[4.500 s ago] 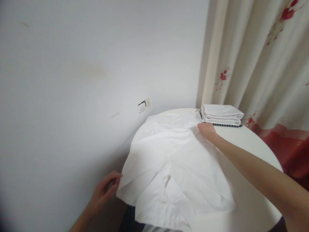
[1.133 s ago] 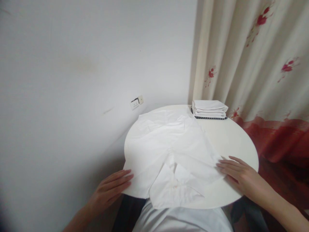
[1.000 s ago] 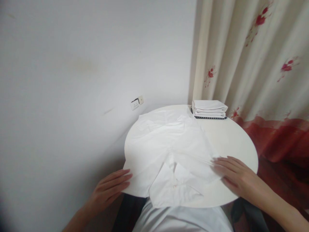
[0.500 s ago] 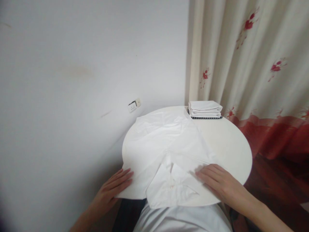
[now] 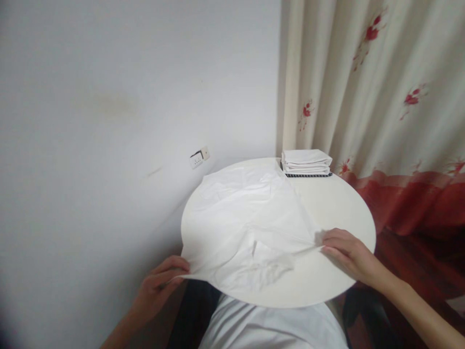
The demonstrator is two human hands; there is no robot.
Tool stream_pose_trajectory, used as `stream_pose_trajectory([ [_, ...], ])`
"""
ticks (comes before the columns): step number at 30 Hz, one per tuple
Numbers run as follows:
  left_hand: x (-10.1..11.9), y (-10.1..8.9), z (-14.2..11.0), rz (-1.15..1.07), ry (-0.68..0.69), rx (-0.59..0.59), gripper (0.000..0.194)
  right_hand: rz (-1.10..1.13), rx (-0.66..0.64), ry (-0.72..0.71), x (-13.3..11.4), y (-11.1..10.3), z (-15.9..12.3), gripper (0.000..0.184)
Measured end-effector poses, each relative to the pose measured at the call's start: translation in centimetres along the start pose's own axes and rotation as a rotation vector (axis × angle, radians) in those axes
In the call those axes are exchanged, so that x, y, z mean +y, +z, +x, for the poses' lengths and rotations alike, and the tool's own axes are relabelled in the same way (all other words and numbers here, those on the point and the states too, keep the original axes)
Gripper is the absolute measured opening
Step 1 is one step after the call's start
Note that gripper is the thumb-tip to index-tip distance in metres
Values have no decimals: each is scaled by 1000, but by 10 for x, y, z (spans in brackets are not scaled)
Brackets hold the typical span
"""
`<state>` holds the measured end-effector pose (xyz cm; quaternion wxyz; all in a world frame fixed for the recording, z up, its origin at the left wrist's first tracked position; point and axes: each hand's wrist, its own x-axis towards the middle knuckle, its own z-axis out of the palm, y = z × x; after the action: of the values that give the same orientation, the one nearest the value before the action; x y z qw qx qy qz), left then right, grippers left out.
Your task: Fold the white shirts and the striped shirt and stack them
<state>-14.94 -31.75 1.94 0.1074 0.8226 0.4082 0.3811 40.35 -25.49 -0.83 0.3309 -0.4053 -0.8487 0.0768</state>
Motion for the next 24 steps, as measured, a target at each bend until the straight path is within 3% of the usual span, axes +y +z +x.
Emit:
stream_pose_trajectory([
  [4,9,3,10,-102,-251,87,38,141,-49,163,-12,0,17,40],
  [9,4,4,24,-143,-440,115,47,124,12,355,-18,8,33,49],
  [18,-3,5,11,-7,-471,115,51,-107,67,375,5,15,26,40],
  [24,-9,9,-7,38,-481,81,46,-260,98,401,3,20,22,37],
])
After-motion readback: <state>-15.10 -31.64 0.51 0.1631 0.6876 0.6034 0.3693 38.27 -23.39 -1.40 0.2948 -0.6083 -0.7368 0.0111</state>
